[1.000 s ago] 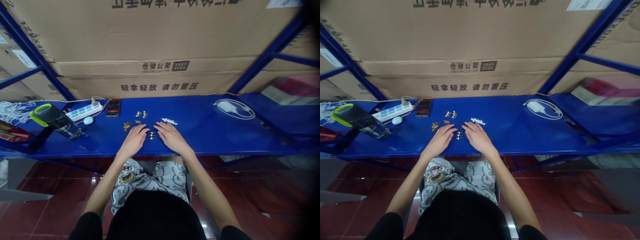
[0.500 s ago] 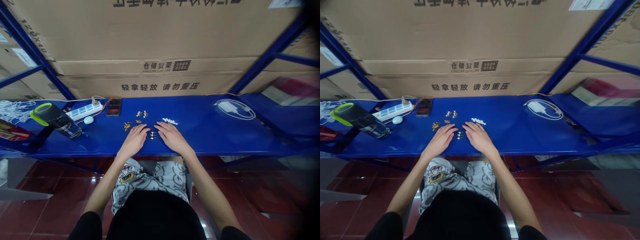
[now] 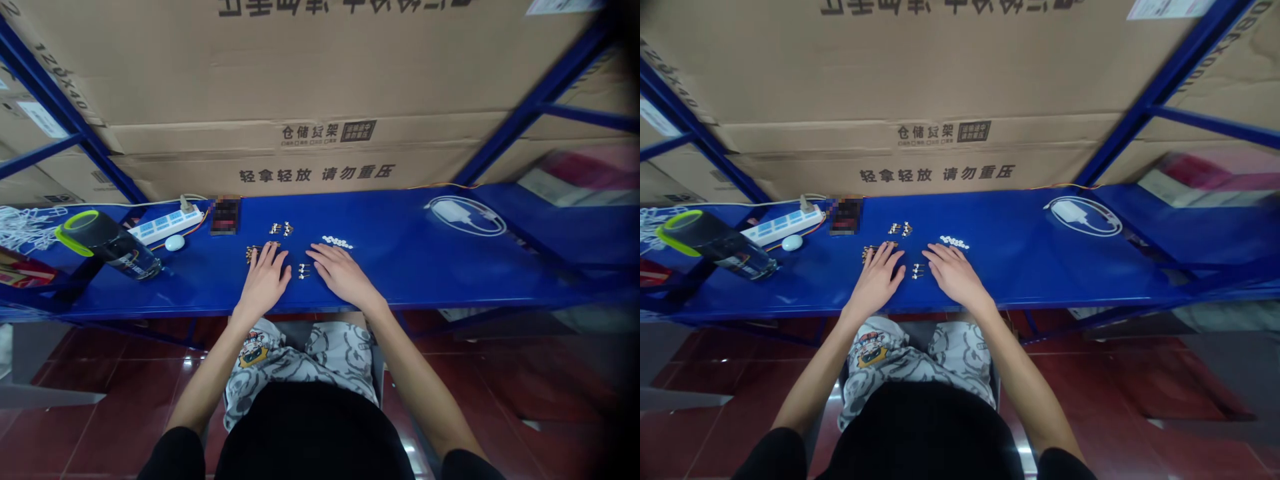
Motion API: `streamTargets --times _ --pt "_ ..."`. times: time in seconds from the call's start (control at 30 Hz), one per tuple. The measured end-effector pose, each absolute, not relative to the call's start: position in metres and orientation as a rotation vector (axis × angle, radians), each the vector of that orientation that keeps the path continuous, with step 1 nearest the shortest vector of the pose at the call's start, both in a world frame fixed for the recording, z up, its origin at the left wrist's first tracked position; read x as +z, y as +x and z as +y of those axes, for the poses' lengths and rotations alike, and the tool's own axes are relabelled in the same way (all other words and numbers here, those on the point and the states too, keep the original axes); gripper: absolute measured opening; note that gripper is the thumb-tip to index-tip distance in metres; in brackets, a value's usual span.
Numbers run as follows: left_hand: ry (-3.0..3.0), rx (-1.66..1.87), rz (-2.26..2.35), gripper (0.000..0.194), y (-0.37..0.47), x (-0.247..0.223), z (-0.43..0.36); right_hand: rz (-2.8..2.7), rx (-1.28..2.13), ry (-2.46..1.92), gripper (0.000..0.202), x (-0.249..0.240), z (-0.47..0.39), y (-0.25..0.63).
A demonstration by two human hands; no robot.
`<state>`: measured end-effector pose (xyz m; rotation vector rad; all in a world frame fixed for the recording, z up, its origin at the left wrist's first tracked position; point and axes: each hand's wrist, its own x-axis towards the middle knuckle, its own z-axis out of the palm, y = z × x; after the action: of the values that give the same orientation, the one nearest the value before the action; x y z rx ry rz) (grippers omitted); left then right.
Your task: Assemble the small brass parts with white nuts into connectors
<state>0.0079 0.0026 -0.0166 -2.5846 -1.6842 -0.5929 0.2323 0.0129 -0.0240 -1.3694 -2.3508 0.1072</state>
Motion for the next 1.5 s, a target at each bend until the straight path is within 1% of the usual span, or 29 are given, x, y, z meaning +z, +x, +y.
streamTargets --times 0.27,0.4,0.47,0.63,0.8,1.07,1.17,1.3,1.5 --pt "-2.618 -0.696 -1.569 0.031 0.0088 -0.0168 0.0032 -2.268 -0.02 -1.359 0.038 -0.0167 0.0098 0.2301" --pt "-2.655 -0.81 -1.479 0.03 0.0073 -0.0181 0.0041 -2.05 -0.212 -1.555 0.036 -0.0161 0.0091 0.2298" --pt "-2.655 -0.871 -1.442 0.03 0.0062 -0.0177 0.0043 -1.999 -0.247 -1.644 0.039 -0.0177 0.0093 0.2296" --pt "-2.581 -0.951 -1.518 0.03 0.0054 -0.0135 0.0034 -2.017 -0.221 -1.687 0.04 -0.0215 0.0103 0.2299" --pt "-2.473 -0.809 -1.63 0.03 0.0061 -0.0137 0.0034 -2.047 -0.259 -1.62 0.033 -0.0191 0.0087 0.2296" --pt "-2.476 -0.883 -1.632 0.019 0.0053 -0.0121 0.003 -2.04 -0.175 -1.508 0.022 -0.023 0.012 0.2336" --pt "-2.449 -0.9 -1.653 0.021 0.0056 -0.011 0.0024 -2.041 -0.149 -1.473 0.021 -0.0235 0.0127 0.2343" --pt "-2.437 -0.878 -1.678 0.017 0.0055 -0.0122 0.0026 -2.031 -0.135 -1.475 0.021 -0.0224 0.0122 0.2337" --pt "-2.46 -0.891 -1.675 0.018 0.0046 -0.0133 0.0031 -2.033 -0.144 -1.472 0.025 -0.0215 0.012 0.234"
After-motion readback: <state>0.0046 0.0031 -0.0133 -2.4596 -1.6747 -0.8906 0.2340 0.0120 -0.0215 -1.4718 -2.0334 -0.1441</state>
